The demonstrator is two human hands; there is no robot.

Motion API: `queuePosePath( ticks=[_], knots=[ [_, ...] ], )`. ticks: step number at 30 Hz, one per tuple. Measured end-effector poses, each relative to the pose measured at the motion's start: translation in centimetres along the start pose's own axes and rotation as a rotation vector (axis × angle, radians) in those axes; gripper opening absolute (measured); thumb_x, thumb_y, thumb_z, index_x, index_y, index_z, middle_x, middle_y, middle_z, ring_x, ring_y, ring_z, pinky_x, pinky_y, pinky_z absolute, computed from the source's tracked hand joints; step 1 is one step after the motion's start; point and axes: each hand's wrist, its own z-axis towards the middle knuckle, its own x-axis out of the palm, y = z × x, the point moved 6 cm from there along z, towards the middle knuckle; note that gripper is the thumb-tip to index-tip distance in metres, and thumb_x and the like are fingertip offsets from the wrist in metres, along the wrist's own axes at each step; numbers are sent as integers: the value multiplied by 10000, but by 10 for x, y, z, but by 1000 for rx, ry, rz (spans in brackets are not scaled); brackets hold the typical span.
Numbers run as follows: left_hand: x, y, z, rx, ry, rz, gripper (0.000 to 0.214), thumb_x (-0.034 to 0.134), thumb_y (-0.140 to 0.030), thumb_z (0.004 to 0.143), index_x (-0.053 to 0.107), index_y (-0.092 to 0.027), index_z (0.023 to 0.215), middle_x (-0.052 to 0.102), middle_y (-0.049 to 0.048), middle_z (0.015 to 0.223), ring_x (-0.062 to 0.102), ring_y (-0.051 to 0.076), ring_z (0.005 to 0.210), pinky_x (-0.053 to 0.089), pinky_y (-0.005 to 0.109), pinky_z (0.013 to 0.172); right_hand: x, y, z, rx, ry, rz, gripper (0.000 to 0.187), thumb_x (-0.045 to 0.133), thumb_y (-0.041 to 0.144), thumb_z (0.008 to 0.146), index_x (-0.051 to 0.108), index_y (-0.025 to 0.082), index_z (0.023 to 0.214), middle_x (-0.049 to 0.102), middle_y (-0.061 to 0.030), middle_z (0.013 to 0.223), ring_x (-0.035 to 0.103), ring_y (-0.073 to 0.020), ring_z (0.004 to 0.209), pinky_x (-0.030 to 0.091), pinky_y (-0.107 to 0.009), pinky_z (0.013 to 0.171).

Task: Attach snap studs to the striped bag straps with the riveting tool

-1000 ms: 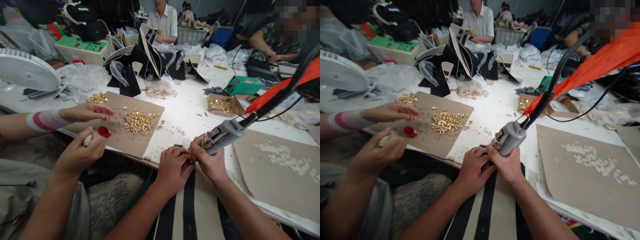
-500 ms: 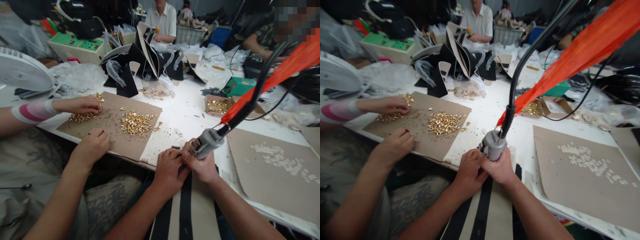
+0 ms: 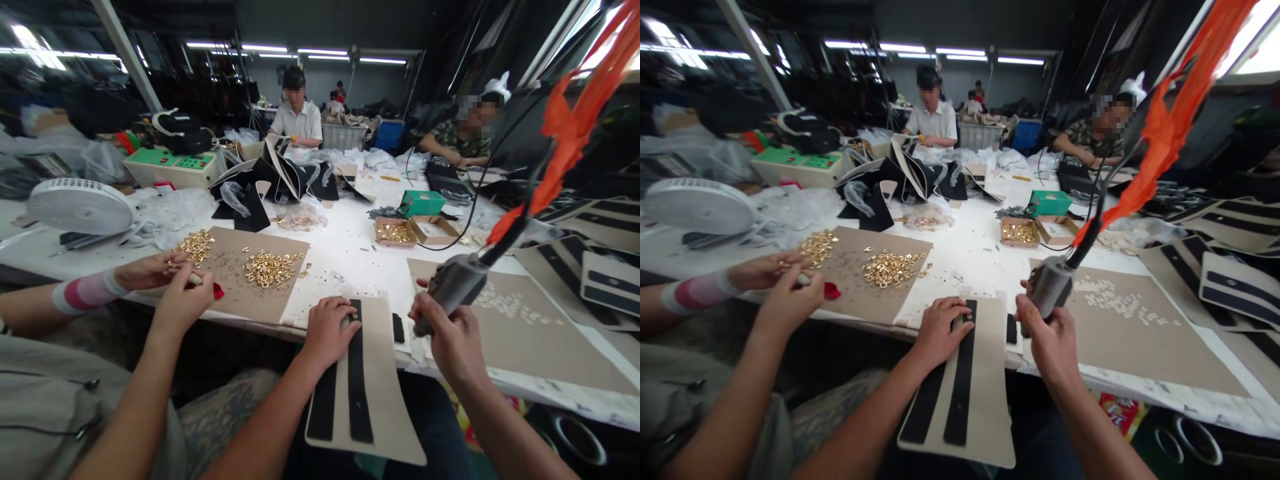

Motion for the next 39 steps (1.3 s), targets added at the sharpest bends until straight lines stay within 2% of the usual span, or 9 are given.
queuePosePath(
  ticks=[3,7,13,18,20,24,31,35,39],
  knots=[
    [-4,-3,1,44,-35,-28,214,787,-237,813,784,-248,1027,748,45,1174,623,262,1163,473,477,1048,-49,-34,-26,149,-28,-323,452,617,641,857,660,196,919,692,-55,816,629,-255,772,475,-358,675],
    [-21,-7,-11,65,-135,-39,252,670,-184,890,740,-199,1132,747,82,1169,646,235,1149,509,446,1049,-87,-75,-51,181,-46,-461,449,544,654,851,636,221,926,666,-29,731,628,-274,742,482,-375,688],
    [-48,24,-95,-69,-463,-49,271,495,-296,1003,731,-195,1090,747,104,1114,703,259,1060,570,448,975,-112,-103,-64,164,-68,-524,625,530,702,825,635,218,1205,747,-106,975,692,-356,921,506,-418,821],
    [-36,14,-144,117,-352,82,404,573,-253,951,650,-236,1347,666,120,1362,625,284,1260,554,480,1047,-116,-116,-63,133,-93,-520,691,517,693,825,611,193,1292,721,-159,1194,664,-394,1122,484,-459,974],
    [-35,-5,-139,187,-294,95,409,629,-266,919,677,-254,1325,642,124,1407,591,305,1304,537,514,1066,-115,-118,-65,106,-107,-505,717,529,686,816,605,179,1317,696,-175,1268,644,-399,1182,472,-465,1016],
    [-48,-41,-98,203,-238,-57,166,649,-286,919,794,-250,992,746,91,1227,648,295,1220,513,521,1082,-119,-122,-72,132,-143,-458,831,566,704,774,580,154,1396,686,-195,1304,668,-405,1150,488,-488,1019],
    [-69,-56,-28,-146,-302,-542,382,741,-481,867,783,-178,1096,798,81,1099,731,291,1085,565,397,991,-124,-119,-79,150,-157,-327,866,614,696,755,553,175,1444,695,-182,1298,686,-388,1133,536,-492,972],
    [-82,-73,-23,-204,-434,-957,532,799,-438,836,696,-184,1292,770,90,1207,721,271,1133,556,392,1028,-123,-121,-79,153,-160,-317,876,617,703,743,553,175,1439,701,-184,1277,689,-387,1137,517,-500,1001],
    [-79,-84,-41,-308,-396,-1234,595,823,-412,817,652,-234,1358,743,85,1276,700,283,1194,540,440,1076,-123,-127,-80,175,-146,-298,915,628,705,735,512,182,1477,697,-181,1291,738,-378,1013,553,-477,922]
  ],
)
